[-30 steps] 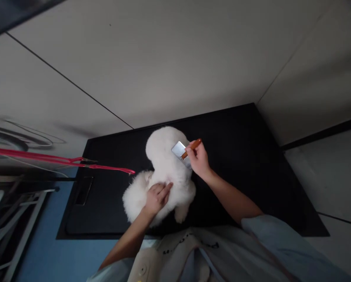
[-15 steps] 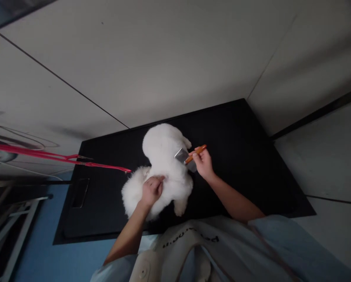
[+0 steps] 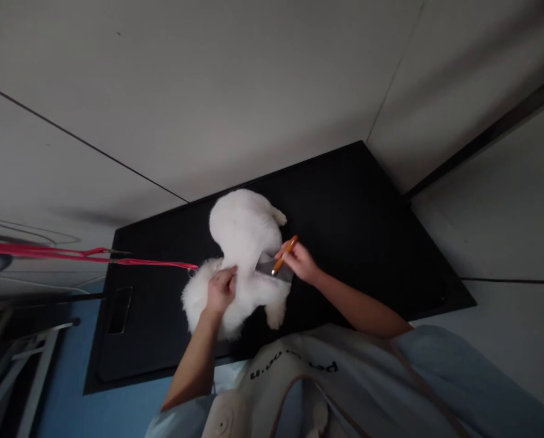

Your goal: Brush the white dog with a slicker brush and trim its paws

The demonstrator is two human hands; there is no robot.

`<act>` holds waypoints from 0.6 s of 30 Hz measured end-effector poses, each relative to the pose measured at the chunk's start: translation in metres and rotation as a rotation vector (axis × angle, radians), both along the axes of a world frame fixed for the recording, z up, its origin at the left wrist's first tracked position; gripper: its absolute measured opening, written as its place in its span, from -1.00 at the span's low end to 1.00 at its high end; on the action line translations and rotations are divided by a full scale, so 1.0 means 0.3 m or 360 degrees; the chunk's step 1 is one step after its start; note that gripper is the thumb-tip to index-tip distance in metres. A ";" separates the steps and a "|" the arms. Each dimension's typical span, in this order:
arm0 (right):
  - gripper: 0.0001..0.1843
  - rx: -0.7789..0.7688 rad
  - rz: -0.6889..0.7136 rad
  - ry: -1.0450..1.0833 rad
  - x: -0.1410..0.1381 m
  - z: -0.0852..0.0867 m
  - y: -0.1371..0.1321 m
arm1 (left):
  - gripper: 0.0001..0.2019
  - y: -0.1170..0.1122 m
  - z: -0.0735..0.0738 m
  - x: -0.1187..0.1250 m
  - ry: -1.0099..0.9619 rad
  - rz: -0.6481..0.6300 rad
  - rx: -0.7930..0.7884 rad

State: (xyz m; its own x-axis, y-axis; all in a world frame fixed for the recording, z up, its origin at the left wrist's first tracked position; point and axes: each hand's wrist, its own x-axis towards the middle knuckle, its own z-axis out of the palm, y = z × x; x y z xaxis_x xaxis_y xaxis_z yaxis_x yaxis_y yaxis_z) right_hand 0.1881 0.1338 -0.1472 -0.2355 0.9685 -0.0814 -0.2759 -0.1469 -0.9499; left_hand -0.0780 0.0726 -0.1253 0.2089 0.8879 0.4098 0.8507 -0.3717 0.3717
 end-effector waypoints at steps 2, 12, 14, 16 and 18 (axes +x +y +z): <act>-0.61 -0.0093 -0.0389 0.0035 -0.003 -0.008 0.006 | -0.78 0.003 -0.004 -0.001 -0.0054 -0.0001 -0.0008; -0.61 -0.0225 -0.0471 0.0218 -0.043 -0.011 -0.002 | -0.53 0.034 0.034 0.017 -0.0668 0.0340 -0.0646; -0.62 -0.0131 -0.0306 0.0224 -0.068 0.000 0.003 | -0.46 0.050 0.054 0.022 -0.0654 0.0383 -0.0752; -0.60 -0.0126 0.0004 0.0226 -0.092 0.019 0.010 | -0.36 0.058 0.071 0.033 -0.0395 0.0426 -0.0828; -0.59 -0.0185 -0.0060 0.0207 -0.101 0.042 0.024 | -0.20 0.050 0.085 0.054 -0.0078 0.0446 -0.0968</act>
